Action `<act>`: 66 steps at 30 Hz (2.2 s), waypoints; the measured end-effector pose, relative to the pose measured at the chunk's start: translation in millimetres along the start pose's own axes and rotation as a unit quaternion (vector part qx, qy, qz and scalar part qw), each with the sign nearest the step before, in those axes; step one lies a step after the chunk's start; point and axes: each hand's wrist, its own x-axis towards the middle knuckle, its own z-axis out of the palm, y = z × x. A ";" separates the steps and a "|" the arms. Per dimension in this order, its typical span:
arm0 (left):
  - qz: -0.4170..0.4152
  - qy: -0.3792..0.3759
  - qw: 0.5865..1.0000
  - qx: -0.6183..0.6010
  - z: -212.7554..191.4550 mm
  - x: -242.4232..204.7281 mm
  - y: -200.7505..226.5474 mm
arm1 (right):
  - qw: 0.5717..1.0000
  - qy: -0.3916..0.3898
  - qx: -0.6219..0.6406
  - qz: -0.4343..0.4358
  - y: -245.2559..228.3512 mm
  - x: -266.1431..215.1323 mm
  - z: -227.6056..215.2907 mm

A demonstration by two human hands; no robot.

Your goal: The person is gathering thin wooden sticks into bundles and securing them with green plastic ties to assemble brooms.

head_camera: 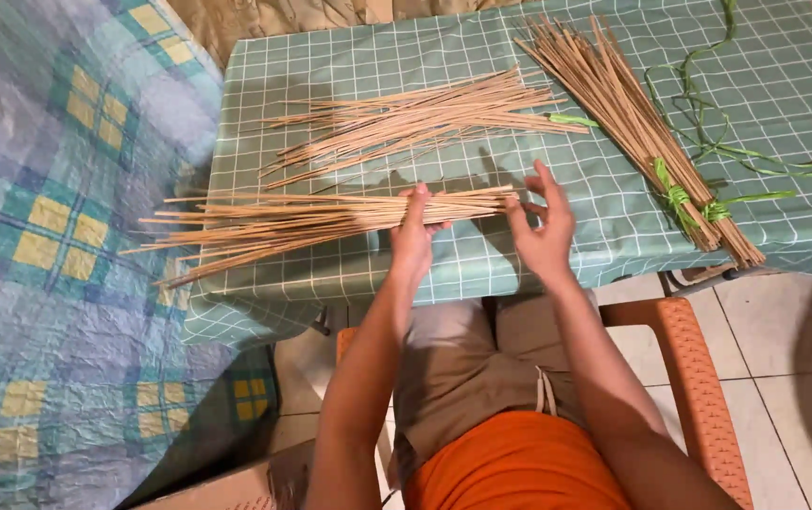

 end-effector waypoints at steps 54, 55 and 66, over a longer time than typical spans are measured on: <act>-0.080 -0.207 0.975 0.006 7.0 -23.6 -64.1 | 0.701 0.100 0.634 0.312 -9.0 26.3 13.8; -0.084 -0.202 0.976 0.001 5.3 -22.4 -65.2 | 0.704 0.103 0.632 0.309 -13.4 25.4 14.1; -0.111 -0.181 0.977 0.016 8.5 -21.4 -65.8 | 0.705 0.114 0.636 0.292 -1.4 22.8 13.8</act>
